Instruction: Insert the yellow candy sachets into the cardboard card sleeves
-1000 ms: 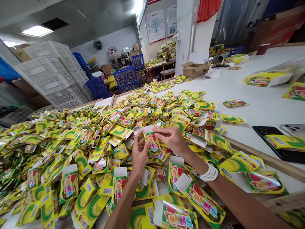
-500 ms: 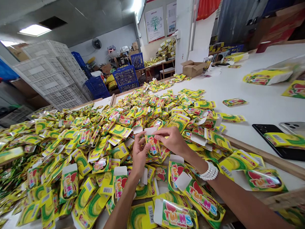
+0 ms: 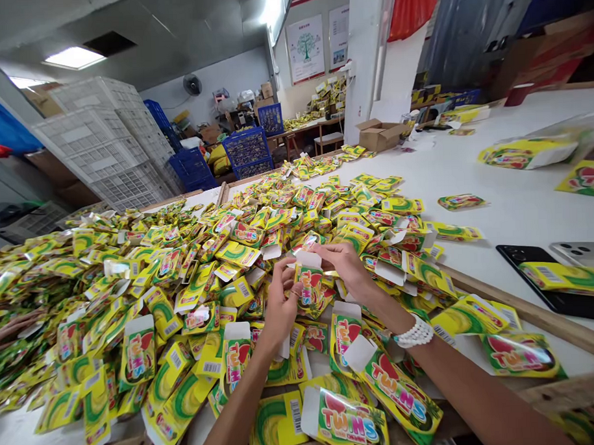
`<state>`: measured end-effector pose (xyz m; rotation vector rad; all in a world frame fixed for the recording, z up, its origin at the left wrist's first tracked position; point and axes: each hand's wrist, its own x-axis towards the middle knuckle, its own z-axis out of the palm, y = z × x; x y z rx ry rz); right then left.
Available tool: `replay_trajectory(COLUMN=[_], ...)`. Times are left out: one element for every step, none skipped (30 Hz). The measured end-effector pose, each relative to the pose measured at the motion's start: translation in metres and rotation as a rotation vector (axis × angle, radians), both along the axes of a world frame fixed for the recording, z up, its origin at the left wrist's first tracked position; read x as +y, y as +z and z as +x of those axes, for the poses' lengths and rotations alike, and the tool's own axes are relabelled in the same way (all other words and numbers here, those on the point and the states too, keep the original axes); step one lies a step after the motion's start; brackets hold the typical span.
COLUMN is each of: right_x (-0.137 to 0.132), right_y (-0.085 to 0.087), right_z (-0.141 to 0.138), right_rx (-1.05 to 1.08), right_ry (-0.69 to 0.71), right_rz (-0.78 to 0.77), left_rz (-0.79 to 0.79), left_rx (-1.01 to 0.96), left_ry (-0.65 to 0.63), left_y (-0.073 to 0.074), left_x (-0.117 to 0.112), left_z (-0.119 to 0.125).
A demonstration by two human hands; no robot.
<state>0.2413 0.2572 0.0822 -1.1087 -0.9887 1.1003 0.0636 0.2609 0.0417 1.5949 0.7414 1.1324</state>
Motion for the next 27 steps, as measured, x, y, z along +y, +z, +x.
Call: replay_trajectory(right_x=[0.000,-0.001,-0.002,-0.002,-0.003,-0.003,-0.003,-0.003,-0.003,-0.003,-0.003,-0.003,-0.004,-0.004,-0.004,-0.004,-0.003,-0.003,-0.003,-0.002,-0.002,-0.001,-0.001,0.000,0.001,0.001,0.001], right_y=[0.001,0.001,0.001,0.002,0.002,0.002,0.002,0.001,0.001,0.001,0.001,0.001,0.001,0.001,0.001,0.000,-0.001,-0.002,-0.003,-0.004,-0.006,-0.007,-0.008,-0.008,-0.008,-0.008,-0.008], right_z=[0.001,0.002,0.003,0.004,0.005,0.006,0.007,0.007,0.008,0.008,0.008,0.008,0.008,0.008,0.007,0.007,0.006,0.006,0.005,0.004,0.004,0.003,0.003,0.003,0.004,0.004,0.005], right_rx=[0.041,0.075,0.105,0.132,0.155,0.172,0.179,0.178,0.170,0.158,0.144,0.129,0.116,0.108,0.106,0.109,0.113,0.114,0.109,0.097,0.079,0.054,0.022,-0.020,-0.070,-0.126,-0.184], right_ry=[0.031,0.061,0.088,0.109,0.122,0.128,0.132,0.135,0.138,0.142,0.148,0.153,0.156,0.154,0.151,0.143,0.131,0.117,0.104,0.095,0.090,0.084,0.078,0.072,0.065,0.059,0.058], right_rz=[-0.056,-0.101,-0.133,-0.154,-0.170,-0.182,-0.191,-0.196,-0.198,-0.195,-0.191,-0.190,-0.192,-0.195,-0.198,-0.200,-0.201,-0.197,-0.188,-0.177,-0.165,-0.152,-0.137,-0.119,-0.097,-0.068,-0.031], left_rz=[-0.011,-0.021,-0.028,-0.031,-0.028,-0.022,-0.015,-0.011,-0.010,-0.011,-0.013,-0.012,-0.009,-0.002,0.006,0.013,0.017,0.018,0.018,0.017,0.014,0.009,0.002,-0.007,-0.018,-0.027,-0.032], left_rx=[-0.002,-0.001,0.001,0.004,0.009,0.018,0.026,0.033,0.039,0.044,0.047,0.051,0.056,0.064,0.072,0.078,0.081,0.080,0.074,0.069,0.064,0.059,0.053,0.045,0.033,0.019,0.005], left_ry=[0.005,0.018,0.031,0.040,0.046,0.051,0.057,0.063,0.068,0.071,0.075,0.080,0.089,0.101,0.116,0.130,0.142,0.149,0.151,0.151,0.149,0.144,0.139,0.135,0.134,0.135,0.139], left_y=[0.000,0.000,-0.001,-0.001,-0.001,-0.001,-0.001,-0.001,-0.002,-0.002,-0.002,-0.002,-0.003,-0.003,-0.003,-0.003,-0.003,-0.003,-0.003,-0.002,-0.002,-0.002,-0.002,-0.002,-0.002,-0.002,-0.002], left_x=[-0.001,-0.001,-0.001,-0.001,0.000,0.000,0.000,0.000,0.000,0.000,0.000,0.000,0.000,0.000,0.000,0.000,0.000,0.000,0.000,0.000,0.000,0.000,0.000,0.001,0.001,0.002,0.002], left_z=[0.000,0.000,0.000,0.000,-0.001,-0.001,-0.002,-0.002,-0.002,-0.002,-0.002,-0.002,-0.002,-0.002,-0.002,-0.002,-0.001,-0.001,0.000,0.000,0.000,0.000,0.000,0.000,-0.001,-0.001,-0.002])
